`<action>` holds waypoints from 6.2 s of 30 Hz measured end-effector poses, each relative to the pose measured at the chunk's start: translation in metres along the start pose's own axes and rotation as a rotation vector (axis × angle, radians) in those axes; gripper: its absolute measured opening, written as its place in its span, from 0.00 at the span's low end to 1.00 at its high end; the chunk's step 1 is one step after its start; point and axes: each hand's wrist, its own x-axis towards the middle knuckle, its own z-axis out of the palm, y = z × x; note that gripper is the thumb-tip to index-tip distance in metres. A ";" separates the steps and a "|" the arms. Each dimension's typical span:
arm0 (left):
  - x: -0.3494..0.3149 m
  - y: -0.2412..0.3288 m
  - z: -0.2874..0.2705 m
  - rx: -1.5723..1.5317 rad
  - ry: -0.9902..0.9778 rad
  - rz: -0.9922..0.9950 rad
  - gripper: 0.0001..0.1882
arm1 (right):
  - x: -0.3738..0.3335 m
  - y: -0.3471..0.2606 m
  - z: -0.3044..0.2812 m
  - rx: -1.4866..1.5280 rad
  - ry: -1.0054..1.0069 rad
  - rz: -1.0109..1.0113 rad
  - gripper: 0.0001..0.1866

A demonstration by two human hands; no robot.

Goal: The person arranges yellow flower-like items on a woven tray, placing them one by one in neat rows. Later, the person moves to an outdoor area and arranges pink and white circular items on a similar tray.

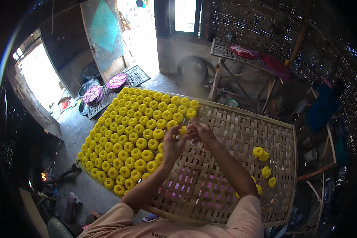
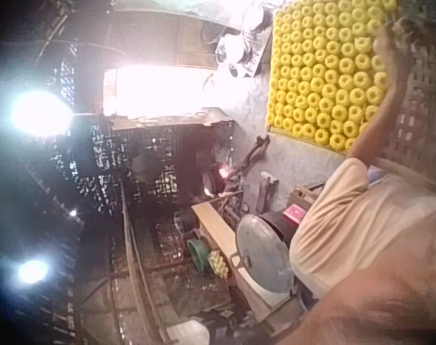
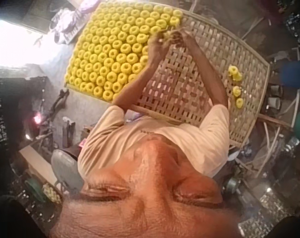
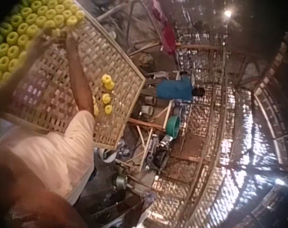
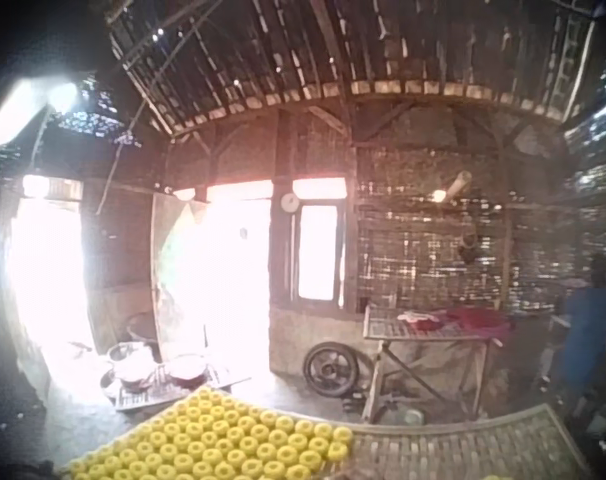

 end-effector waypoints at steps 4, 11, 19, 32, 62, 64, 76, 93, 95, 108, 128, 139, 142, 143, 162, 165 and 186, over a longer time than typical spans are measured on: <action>-0.009 0.005 0.014 -0.013 -0.147 0.139 0.33 | -0.007 0.015 -0.013 0.117 0.007 -0.013 0.20; -0.047 0.006 -0.014 0.039 -0.074 -0.010 0.33 | 0.044 0.029 -0.029 -0.244 0.192 -0.170 0.20; -0.061 0.001 -0.028 -0.080 -0.067 -0.068 0.26 | 0.071 0.035 0.001 -0.790 0.520 -0.378 0.20; -0.075 0.022 0.002 -0.033 -0.379 -0.037 0.22 | -0.074 0.016 -0.153 -1.490 0.877 -0.338 0.11; -0.122 0.045 -0.052 -0.038 -0.367 -0.031 0.22 | 0.119 0.014 -0.126 -0.593 0.629 -0.424 0.19; -0.132 0.034 -0.056 -0.047 -0.343 -0.065 0.22 | 0.144 0.014 -0.107 -0.678 0.825 -0.345 0.21; -0.144 0.015 -0.040 0.200 -0.327 0.006 0.21 | 0.063 0.001 -0.094 -0.814 0.833 -0.414 0.12; -0.153 0.010 -0.028 0.406 -0.328 0.165 0.18 | -0.173 0.045 -0.253 -1.078 0.936 -0.272 0.20; -0.154 0.004 -0.029 0.417 -0.310 0.160 0.19 | -0.116 0.035 -0.216 -0.602 0.706 -0.410 0.20; -0.159 0.001 -0.028 0.409 -0.270 0.153 0.20 | 0.106 0.020 -0.062 -0.812 0.725 -0.298 0.19; -0.155 0.004 -0.023 0.434 -0.280 0.201 0.19 | -0.272 0.050 -0.178 -1.435 0.898 0.164 0.22; -0.157 -0.003 -0.023 0.407 -0.262 0.171 0.19 | -0.157 0.021 -0.166 -0.226 0.549 -0.142 0.25; -0.157 -0.003 -0.024 0.415 -0.243 0.186 0.19 | -0.074 0.015 -0.108 -0.194 0.471 -0.129 0.25; -0.157 -0.001 -0.026 0.417 -0.246 0.185 0.20 | -0.041 0.021 -0.100 -0.245 0.456 -0.163 0.24; -0.156 0.001 -0.030 0.384 -0.276 0.210 0.18 | -0.043 0.018 -0.041 -0.799 0.707 -0.308 0.20; -0.154 0.005 -0.022 0.382 -0.279 0.215 0.19 | -0.150 0.015 -0.091 -0.930 0.788 -0.200 0.19; -0.157 -0.007 -0.024 0.389 -0.251 0.215 0.19 | -0.176 0.024 -0.077 -0.998 0.601 -0.491 0.19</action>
